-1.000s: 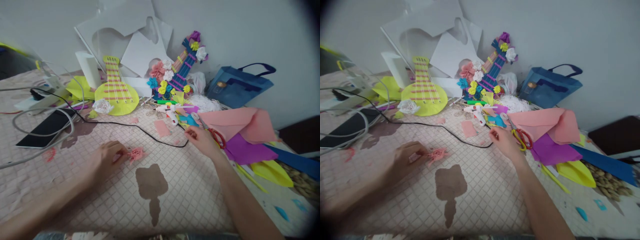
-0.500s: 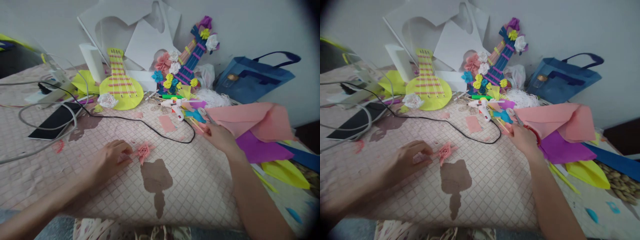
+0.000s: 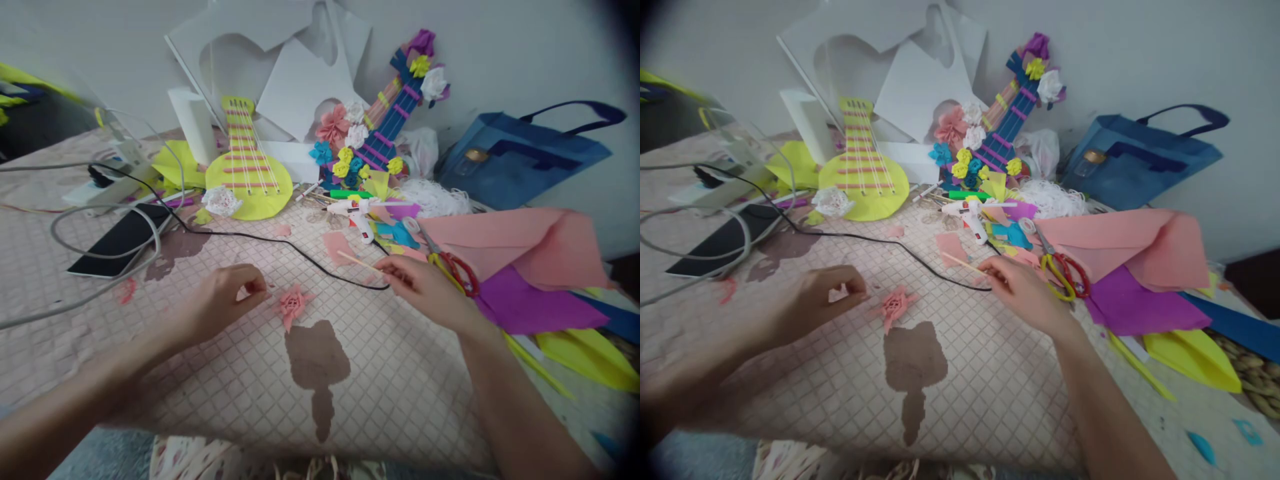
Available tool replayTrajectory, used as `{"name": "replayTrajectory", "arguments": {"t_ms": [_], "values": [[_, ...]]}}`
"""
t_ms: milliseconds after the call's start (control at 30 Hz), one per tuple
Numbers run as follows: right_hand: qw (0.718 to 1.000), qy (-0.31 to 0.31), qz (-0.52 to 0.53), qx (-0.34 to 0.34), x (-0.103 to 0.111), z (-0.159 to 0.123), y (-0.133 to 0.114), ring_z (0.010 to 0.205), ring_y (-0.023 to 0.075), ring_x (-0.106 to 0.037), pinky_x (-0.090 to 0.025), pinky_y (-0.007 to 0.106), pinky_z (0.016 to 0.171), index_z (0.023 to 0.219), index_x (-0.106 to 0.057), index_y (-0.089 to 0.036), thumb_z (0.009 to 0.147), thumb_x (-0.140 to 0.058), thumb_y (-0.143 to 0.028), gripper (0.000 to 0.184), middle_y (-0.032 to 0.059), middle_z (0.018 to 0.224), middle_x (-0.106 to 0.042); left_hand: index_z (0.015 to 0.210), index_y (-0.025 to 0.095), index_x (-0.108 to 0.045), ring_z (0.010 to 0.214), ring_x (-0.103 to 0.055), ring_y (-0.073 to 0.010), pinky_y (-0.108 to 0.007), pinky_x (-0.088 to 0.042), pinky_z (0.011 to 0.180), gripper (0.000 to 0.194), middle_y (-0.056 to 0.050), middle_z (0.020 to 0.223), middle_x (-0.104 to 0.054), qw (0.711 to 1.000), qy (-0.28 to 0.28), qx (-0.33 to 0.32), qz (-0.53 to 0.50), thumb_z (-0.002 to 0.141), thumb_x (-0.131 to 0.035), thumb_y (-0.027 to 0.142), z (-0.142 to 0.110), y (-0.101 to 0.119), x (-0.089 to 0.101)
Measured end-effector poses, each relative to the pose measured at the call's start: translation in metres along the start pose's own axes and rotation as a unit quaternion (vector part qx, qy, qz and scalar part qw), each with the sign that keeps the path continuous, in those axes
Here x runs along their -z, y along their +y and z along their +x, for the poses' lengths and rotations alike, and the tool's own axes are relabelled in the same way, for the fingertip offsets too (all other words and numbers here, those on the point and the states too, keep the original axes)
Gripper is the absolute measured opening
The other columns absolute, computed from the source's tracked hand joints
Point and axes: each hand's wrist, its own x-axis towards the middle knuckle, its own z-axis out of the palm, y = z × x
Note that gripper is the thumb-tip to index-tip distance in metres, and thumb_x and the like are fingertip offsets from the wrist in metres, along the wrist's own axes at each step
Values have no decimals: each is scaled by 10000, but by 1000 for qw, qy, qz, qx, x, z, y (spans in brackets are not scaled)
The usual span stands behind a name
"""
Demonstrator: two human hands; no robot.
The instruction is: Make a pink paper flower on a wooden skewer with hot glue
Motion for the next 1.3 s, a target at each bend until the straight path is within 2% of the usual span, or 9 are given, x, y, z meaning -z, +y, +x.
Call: {"name": "replayTrajectory", "arguments": {"t_ms": [133, 333, 500, 733, 867, 1000, 1100, 1200, 1300], "values": [[997, -20, 71, 17, -24, 5, -22, 707, 138, -578, -423, 243, 624, 944, -575, -217, 893, -435, -221, 149, -3, 800, -634, 767, 168, -608, 648, -551, -109, -225, -401, 604, 129, 7, 730, -628, 1000, -23, -3, -6, 813, -528, 257, 27, 4, 7], [998, -18, 47, 47, -45, 5, -35, 780, 147, -574, -412, 255, 664, 906, -542, -214, 888, -441, -156, 117, 6, 850, -626, 729, 159, -614, 586, -519, -95, -212, -385, 561, 159, 15, 656, -605, 996, -69, -36, -38, 801, -506, 251, 55, -7, -6], [999, -7, 32, 43, -53, 3, -36, 727, 140, -565, -420, 257, 638, 873, -522, -214, 863, -475, -143, 86, 7, 832, -602, 766, 157, -615, 577, -508, -89, -202, -389, 547, 156, 18, 646, -591, 995, -49, -18, -90, 804, -509, 266, 52, -12, -11], [999, 2, 33, 38, -58, 5, -40, 783, 152, -605, -443, 270, 688, 927, -540, -221, 876, -479, -154, 104, 13, 878, -633, 788, 152, -624, 595, -522, -96, -212, -398, 559, 159, 10, 666, -603, 993, -72, -9, -97, 801, -530, 280, 48, -11, -6], [998, 24, 29, 57, -59, 4, -43, 787, 154, -592, -431, 268, 679, 922, -545, -218, 888, -464, -154, 108, 16, 864, -625, 874, 153, -620, 650, -560, -105, -218, -426, 588, 163, -3, 743, -629, 992, -44, -19, -114, 812, -537, 279, 49, -8, -10], [996, 46, 40, 67, -60, 4, -47, 741, 142, -579, -431, 256, 652, 901, -537, -220, 879, -465, -150, 102, 11, 831, -606, 933, 168, -618, 700, -575, -103, -199, -433, 585, 182, -1, 806, -642, 985, -66, -53, -153, 781, -602, 266, 49, 4, -10], [996, 47, 44, 65, -60, 4, -49, 727, 140, -576, -431, 250, 636, 880, -532, -219, 867, -472, -141, 99, 8, 820, -603, 899, 180, -632, 687, -569, -93, -189, -424, 580, 157, 17, 779, -650, 982, -82, -61, -157, 744, -638, 204, 47, 14, -9], [996, 43, 51, 63, -61, 3, -50, 744, 142, -584, -437, 254, 650, 893, -531, -223, 869, -474, -141, 102, 8, 841, -615, 831, 173, -643, 630, -551, -81, -191, -411, 566, 70, 20, 726, -645, 986, -61, -63, -143, 785, -591, 184, 45, 16, -11], [994, 37, 75, 70, -63, 3, -51, 784, 146, -601, -456, 266, 697, 968, -528, -233, 889, -480, -180, 107, 13, 899, -632, 806, 166, -644, 610, -539, -79, -197, -404, 558, 110, 15, 711, -643, 987, -40, -71, -136, 832, -553, 221, 43, 14, -13]]}}
